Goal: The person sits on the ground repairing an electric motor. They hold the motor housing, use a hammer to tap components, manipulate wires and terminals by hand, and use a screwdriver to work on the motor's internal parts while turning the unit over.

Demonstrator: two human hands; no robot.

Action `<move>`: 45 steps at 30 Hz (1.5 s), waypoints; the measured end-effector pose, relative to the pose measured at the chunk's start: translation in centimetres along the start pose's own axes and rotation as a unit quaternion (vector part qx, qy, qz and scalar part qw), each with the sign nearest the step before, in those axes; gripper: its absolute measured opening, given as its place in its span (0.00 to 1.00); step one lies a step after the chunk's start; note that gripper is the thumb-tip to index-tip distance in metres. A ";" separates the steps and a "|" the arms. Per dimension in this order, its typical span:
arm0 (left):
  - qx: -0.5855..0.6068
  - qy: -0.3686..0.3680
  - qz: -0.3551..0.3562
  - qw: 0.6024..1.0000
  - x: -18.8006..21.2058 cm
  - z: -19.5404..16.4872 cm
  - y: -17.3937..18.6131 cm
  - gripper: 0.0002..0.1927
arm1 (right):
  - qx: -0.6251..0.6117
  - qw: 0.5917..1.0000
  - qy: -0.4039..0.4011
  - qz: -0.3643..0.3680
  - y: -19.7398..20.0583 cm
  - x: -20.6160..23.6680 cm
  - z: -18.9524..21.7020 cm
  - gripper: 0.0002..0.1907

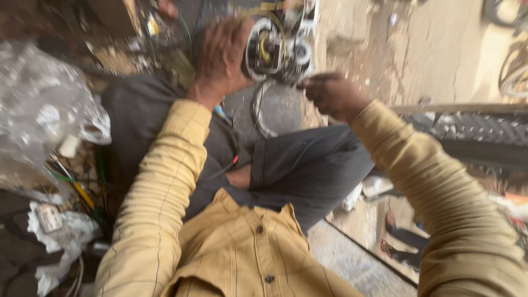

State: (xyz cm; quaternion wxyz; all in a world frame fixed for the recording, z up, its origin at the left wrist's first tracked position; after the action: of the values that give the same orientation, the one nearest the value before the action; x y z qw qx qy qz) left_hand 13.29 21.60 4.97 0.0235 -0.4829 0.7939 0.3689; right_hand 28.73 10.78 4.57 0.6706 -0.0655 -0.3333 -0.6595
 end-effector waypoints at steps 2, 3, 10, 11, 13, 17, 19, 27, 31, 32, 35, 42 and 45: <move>0.010 -0.007 -0.004 1.000 0.0 -0.2 0.3 0.61 | 0.163 0.985 -0.024 -0.048 1.9 0.9 -0.3 0.12; 0.014 -0.005 0.003 1.000 0.0 -0.1 0.2 0.61 | 0.295 0.947 0.104 -0.065 2.5 1.3 1.8 0.10; 0.007 0.003 0.025 1.000 -0.6 1.2 -0.7 0.65 | 0.419 0.821 0.336 -0.194 4.6 6.6 5.5 0.10; -0.002 0.011 0.039 0.999 -0.7 1.4 -1.0 0.64 | 0.376 0.842 0.331 -0.201 4.6 6.6 5.1 0.11; -0.022 0.022 0.065 0.997 -0.7 1.7 -1.6 0.63 | 0.310 0.887 0.262 -0.219 4.4 6.4 3.2 0.09; -0.070 -0.062 0.003 0.996 -0.5 0.7 -1.4 0.48 | 0.314 0.824 0.389 -0.267 2.1 7.6 3.4 0.06; -0.053 -0.074 0.011 0.996 -0.3 0.6 -2.1 0.45 | 0.159 0.882 0.349 -0.274 2.1 6.3 1.2 0.05; -0.122 -0.099 0.031 0.987 0.4 0.3 -4.5 0.37 | 0.044 0.894 0.334 -0.296 -1.0 2.8 -1.8 0.06; -0.037 -0.072 0.020 0.997 0.1 0.7 -3.6 0.40 | 0.143 0.881 0.337 -0.301 -1.3 3.8 -1.9 0.08; -0.035 -0.070 0.013 0.997 0.0 0.8 -3.3 0.41 | 0.174 0.881 0.324 -0.299 -1.1 3.9 -1.9 0.09; -0.026 -0.059 0.000 0.998 -0.1 0.8 -2.6 0.43 | 0.241 0.862 0.342 -0.287 -0.1 4.3 -1.2 0.10; -0.005 -0.030 0.002 1.000 -1.0 1.3 -1.2 0.48 | 0.262 0.850 0.380 -0.254 2.1 2.0 1.2 0.09; -0.007 -0.024 0.005 1.000 -1.4 1.4 -1.1 0.49 | 0.308 0.837 0.381 -0.243 2.6 0.7 2.3 0.09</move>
State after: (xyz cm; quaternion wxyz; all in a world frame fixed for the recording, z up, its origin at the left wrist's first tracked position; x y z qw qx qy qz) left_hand 14.47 23.23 3.92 0.0374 -0.4695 0.7930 0.3865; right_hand 30.25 11.72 7.67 0.5481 0.4840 -0.2422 -0.6377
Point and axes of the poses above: each hand's wrist, its own x-axis away from the middle knuckle, its own y-axis out of the back of the hand, z = x × y, the point moved 8 cm from there along -x, towards the middle knuckle, and after that the axes turned 13 degrees about y, right-handed, at the moved point
